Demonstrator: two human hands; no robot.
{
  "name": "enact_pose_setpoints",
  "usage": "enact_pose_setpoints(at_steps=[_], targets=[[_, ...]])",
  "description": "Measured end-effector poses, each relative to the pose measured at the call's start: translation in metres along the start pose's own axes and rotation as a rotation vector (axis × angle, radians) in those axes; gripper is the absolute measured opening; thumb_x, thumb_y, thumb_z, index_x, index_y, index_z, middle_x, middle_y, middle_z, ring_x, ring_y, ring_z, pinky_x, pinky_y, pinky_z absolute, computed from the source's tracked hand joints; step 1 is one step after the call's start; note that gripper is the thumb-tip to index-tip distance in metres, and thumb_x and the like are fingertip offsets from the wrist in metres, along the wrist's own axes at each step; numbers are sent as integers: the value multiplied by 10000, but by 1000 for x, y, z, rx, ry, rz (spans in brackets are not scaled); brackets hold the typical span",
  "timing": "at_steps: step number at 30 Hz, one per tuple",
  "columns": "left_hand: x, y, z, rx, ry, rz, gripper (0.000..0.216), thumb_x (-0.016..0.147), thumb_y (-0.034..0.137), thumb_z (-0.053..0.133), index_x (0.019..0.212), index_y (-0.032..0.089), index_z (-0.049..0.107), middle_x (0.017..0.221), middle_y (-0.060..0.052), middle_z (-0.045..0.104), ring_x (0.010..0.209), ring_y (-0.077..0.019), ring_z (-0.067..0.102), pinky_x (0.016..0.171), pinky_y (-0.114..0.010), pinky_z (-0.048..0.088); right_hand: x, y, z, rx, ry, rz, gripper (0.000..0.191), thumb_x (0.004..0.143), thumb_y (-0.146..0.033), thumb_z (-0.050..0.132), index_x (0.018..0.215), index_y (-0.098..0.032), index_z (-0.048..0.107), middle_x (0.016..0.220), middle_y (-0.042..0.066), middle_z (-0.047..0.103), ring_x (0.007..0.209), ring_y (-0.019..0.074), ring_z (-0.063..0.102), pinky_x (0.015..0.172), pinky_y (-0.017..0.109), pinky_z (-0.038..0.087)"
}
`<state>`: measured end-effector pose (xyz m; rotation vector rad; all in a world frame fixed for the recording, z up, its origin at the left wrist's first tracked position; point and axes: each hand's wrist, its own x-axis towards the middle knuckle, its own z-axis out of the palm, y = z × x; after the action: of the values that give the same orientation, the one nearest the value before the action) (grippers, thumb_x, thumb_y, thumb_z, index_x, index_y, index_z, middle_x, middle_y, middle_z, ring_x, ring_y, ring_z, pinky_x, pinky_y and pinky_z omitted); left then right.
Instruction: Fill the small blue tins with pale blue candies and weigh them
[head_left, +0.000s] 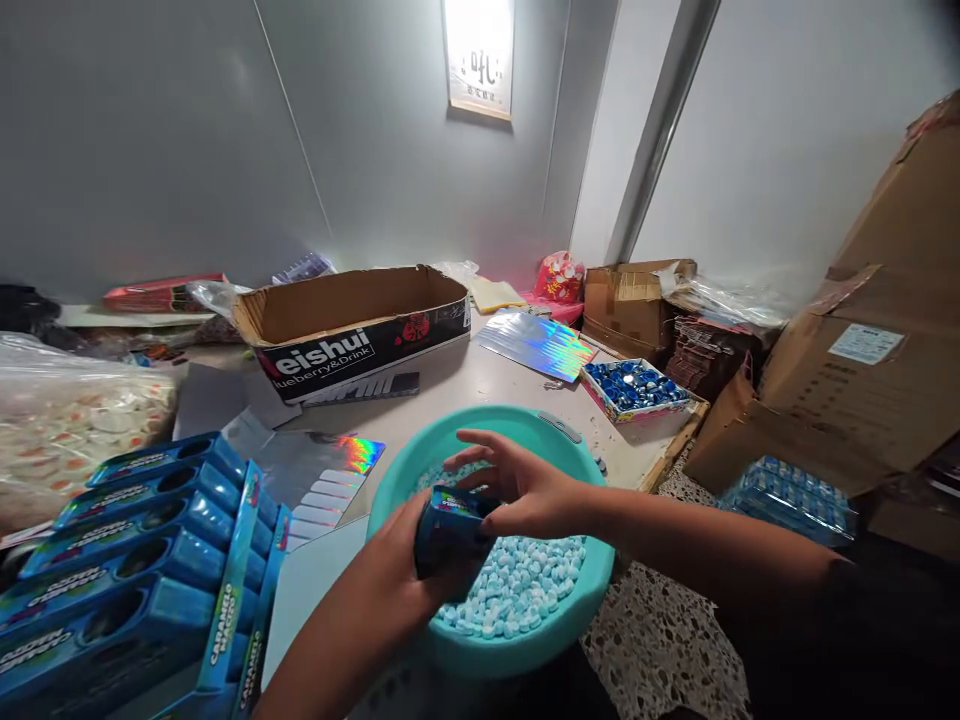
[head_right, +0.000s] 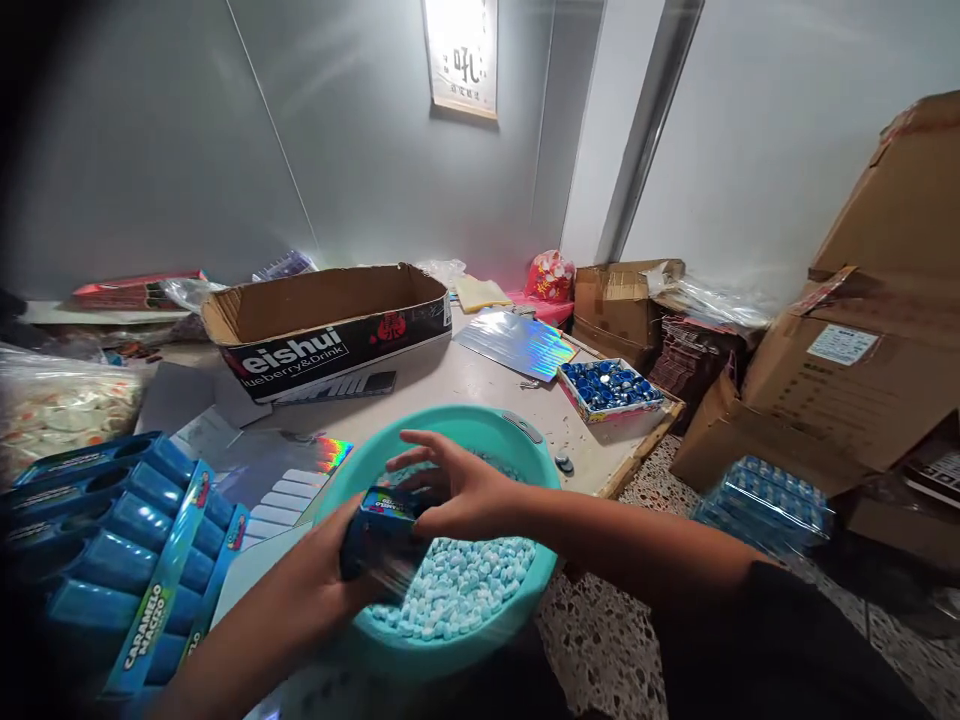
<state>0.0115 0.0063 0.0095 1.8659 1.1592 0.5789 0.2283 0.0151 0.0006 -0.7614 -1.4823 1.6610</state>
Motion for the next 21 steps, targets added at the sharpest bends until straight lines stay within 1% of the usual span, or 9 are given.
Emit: enact_pose_setpoints(at_steps=[2, 4, 6, 7, 9, 11, 14, 17, 21], targets=[[7, -1, 0, -126, -81, -34, 478, 785, 519, 678, 1158, 221, 652, 1057, -76, 723, 922, -276, 699, 752, -359, 576, 7, -7, -14, -87, 15, -51, 897, 737, -174, 770, 1477, -318, 284, 1467, 114, 454, 1269, 252, 541, 930, 373, 546], [19, -6, 1, -117, 81, -72, 432, 772, 514, 693, 1078, 214, 634, 945, -51, 730, 848, -252, 693, 724, -340, 546, 20, -8, -27, -332, 82, 28, 645, 929, -232, 581, 1493, -290, 275, 1450, 116, 497, 1285, 223, 540, 1011, 398, 510], [34, -15, 4, -46, 267, -104, 431, 745, 514, 713, 1021, 206, 592, 872, -32, 714, 799, -234, 677, 700, -328, 514, 34, 3, -40, -636, 138, 190, 435, 1015, -225, 397, 1450, -237, 390, 1408, 127, 551, 1288, 225, 538, 1072, 432, 460], [41, -21, 6, -36, 308, -105, 427, 737, 509, 716, 998, 204, 570, 836, -20, 702, 767, -222, 668, 686, -318, 501, 41, 12, -45, -754, 139, 266, 387, 1014, -227, 403, 1394, -206, 476, 1383, 138, 574, 1292, 251, 532, 1096, 464, 430], [53, -32, 9, -38, 293, -83, 412, 743, 497, 703, 985, 205, 542, 790, -6, 682, 718, -203, 652, 661, -301, 482, 51, 35, -51, -850, 104, 359, 336, 955, -246, 547, 1276, -156, 598, 1364, 170, 589, 1309, 326, 504, 1128, 541, 360], [59, -41, 12, -6, 277, -48, 404, 770, 501, 670, 1017, 207, 543, 807, -16, 681, 736, -208, 655, 663, -297, 474, 55, 57, -50, -841, 63, 385, 374, 913, -264, 624, 1266, -138, 617, 1410, 184, 556, 1343, 349, 462, 1152, 553, 306], [60, -47, 14, 84, 332, -55, 424, 809, 539, 631, 1075, 216, 566, 892, -54, 693, 839, -245, 669, 699, -312, 467, 54, 77, -42, -767, 2, 398, 355, 951, -284, 567, 1279, -159, 624, 1458, 136, 529, 1366, 283, 440, 1172, 458, 291], [58, -44, 15, 149, 307, -108, 395, 849, 496, 610, 1125, 217, 562, 929, -72, 699, 901, -269, 673, 730, -324, 467, 47, 83, -25, -621, -13, 443, 300, 956, -275, 527, 1192, -172, 680, 1327, 85, 636, 1266, 255, 529, 1127, 416, 354], [57, -42, 17, 289, 196, -134, 301, 871, 279, 601, 1151, 189, 536, 1016, -112, 691, 1005, -296, 659, 798, -350, 471, 32, 86, 13, -362, 73, 510, 353, 934, -416, 543, 1154, -194, 708, 1125, 50, 726, 1103, 250, 623, 1045, 405, 440]])
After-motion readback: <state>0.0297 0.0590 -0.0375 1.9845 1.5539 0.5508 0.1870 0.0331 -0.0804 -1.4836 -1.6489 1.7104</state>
